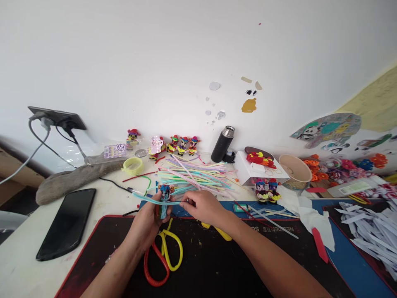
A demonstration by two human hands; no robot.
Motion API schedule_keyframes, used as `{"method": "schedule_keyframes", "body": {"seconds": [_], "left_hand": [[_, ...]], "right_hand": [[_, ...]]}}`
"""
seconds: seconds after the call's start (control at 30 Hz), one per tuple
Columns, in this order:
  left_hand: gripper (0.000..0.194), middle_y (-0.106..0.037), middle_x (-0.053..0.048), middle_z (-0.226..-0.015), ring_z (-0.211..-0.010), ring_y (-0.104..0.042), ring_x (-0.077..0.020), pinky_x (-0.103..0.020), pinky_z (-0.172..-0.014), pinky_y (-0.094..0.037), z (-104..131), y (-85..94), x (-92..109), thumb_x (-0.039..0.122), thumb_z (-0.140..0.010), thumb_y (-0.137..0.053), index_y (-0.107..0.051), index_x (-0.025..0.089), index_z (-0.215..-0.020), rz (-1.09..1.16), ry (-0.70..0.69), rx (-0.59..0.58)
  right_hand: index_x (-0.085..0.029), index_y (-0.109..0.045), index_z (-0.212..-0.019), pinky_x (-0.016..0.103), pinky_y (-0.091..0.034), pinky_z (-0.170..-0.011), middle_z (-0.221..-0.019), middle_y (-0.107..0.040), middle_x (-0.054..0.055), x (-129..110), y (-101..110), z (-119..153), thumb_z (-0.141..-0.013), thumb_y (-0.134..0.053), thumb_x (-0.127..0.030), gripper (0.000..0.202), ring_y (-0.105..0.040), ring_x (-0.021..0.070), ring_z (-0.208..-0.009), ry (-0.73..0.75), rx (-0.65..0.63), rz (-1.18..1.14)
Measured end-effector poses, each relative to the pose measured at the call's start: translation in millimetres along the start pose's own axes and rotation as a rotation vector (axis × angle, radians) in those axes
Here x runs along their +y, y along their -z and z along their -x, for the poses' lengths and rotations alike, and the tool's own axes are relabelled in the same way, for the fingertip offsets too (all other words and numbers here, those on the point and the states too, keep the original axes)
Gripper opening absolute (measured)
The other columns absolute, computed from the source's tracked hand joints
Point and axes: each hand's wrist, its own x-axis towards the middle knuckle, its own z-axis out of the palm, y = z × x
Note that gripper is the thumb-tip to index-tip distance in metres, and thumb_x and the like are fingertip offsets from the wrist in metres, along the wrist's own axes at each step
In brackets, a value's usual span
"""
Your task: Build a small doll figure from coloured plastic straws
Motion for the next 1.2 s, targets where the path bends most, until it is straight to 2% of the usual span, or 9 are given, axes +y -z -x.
{"method": "schedule_keyframes", "body": {"seconds": [0.3, 0.4, 0.57, 0.63, 0.77, 0.93, 1.2], "left_hand": [[0.043, -0.066, 0.001, -0.073, -0.056, -0.054, -0.0127, -0.022, -0.042, -0.041, -1, 0.6, -1, 0.044, -0.063, -0.094, -0.068, 0.019, -0.087, -0.016, -0.002, 0.016], [0.044, -0.064, 0.001, -0.07, -0.055, -0.052, -0.013, -0.023, -0.042, -0.041, -3, 2.0, -2, 0.051, -0.066, -0.092, -0.067, 0.018, -0.083, -0.033, -0.009, 0.023], [0.049, -0.071, -0.003, -0.082, -0.058, -0.055, -0.0134, -0.024, -0.044, -0.042, -6, 4.8, -3, 0.057, -0.071, -0.088, -0.071, 0.017, -0.093, -0.049, -0.02, 0.017], [0.051, -0.072, -0.004, -0.084, -0.059, -0.055, -0.0135, -0.024, -0.044, -0.042, -6, 5.6, -3, 0.059, -0.071, -0.088, -0.072, 0.016, -0.094, -0.059, -0.024, 0.021], [0.053, -0.073, -0.006, -0.084, -0.058, -0.054, -0.0137, -0.025, -0.045, -0.042, -6, 6.4, -3, 0.061, -0.069, -0.088, -0.074, 0.015, -0.091, -0.072, -0.04, 0.029], [0.047, -0.074, -0.007, -0.089, -0.06, -0.055, -0.0139, -0.023, -0.045, -0.042, -9, 10.2, -5, 0.058, -0.075, -0.085, -0.074, 0.016, -0.093, -0.071, -0.061, 0.031], [0.044, -0.073, -0.006, -0.086, -0.059, -0.055, -0.0137, -0.022, -0.044, -0.041, -11, 12.2, -6, 0.056, -0.077, -0.084, -0.074, 0.017, -0.094, -0.06, -0.081, 0.017]], "right_hand": [[-0.023, -0.072, -0.089, 0.026, -0.03, -0.058, -0.063, -0.061, -0.005, 1, -4, 0, -0.096, -0.07, -0.029, 0.009, -0.052, 0.013, -0.058, 0.012, 0.052, -0.103], [-0.022, -0.07, -0.087, 0.026, -0.031, -0.056, -0.064, -0.058, -0.004, 3, -6, -1, -0.096, -0.067, -0.034, 0.015, -0.05, 0.0132, -0.057, -0.045, 0.114, -0.258], [-0.021, -0.065, -0.088, 0.026, -0.036, -0.053, -0.06, -0.054, -0.004, 8, -13, -3, -0.097, -0.063, -0.047, 0.027, -0.049, 0.0136, -0.053, -0.134, 0.187, -0.617], [-0.021, -0.064, -0.089, 0.025, -0.036, -0.052, -0.057, -0.053, -0.005, 9, -16, -3, -0.097, -0.063, -0.048, 0.028, -0.048, 0.0132, -0.051, -0.158, 0.194, -0.685], [-0.021, -0.064, -0.089, 0.024, -0.035, -0.05, -0.057, -0.056, -0.005, 12, -19, -3, -0.098, -0.063, -0.047, 0.027, -0.046, 0.012, -0.049, -0.188, 0.179, -0.67], [-0.021, -0.065, -0.098, 0.024, -0.036, -0.049, -0.059, -0.058, -0.006, 15, -19, -5, -0.098, -0.06, -0.044, 0.023, -0.046, 0.011, -0.044, -0.239, 0.188, -0.603], [-0.022, -0.067, -0.098, 0.024, -0.038, -0.052, -0.06, -0.062, -0.005, 9, -27, -3, -0.099, -0.06, -0.039, 0.019, -0.051, 0.0117, -0.047, -0.255, 0.183, -0.477]]}}
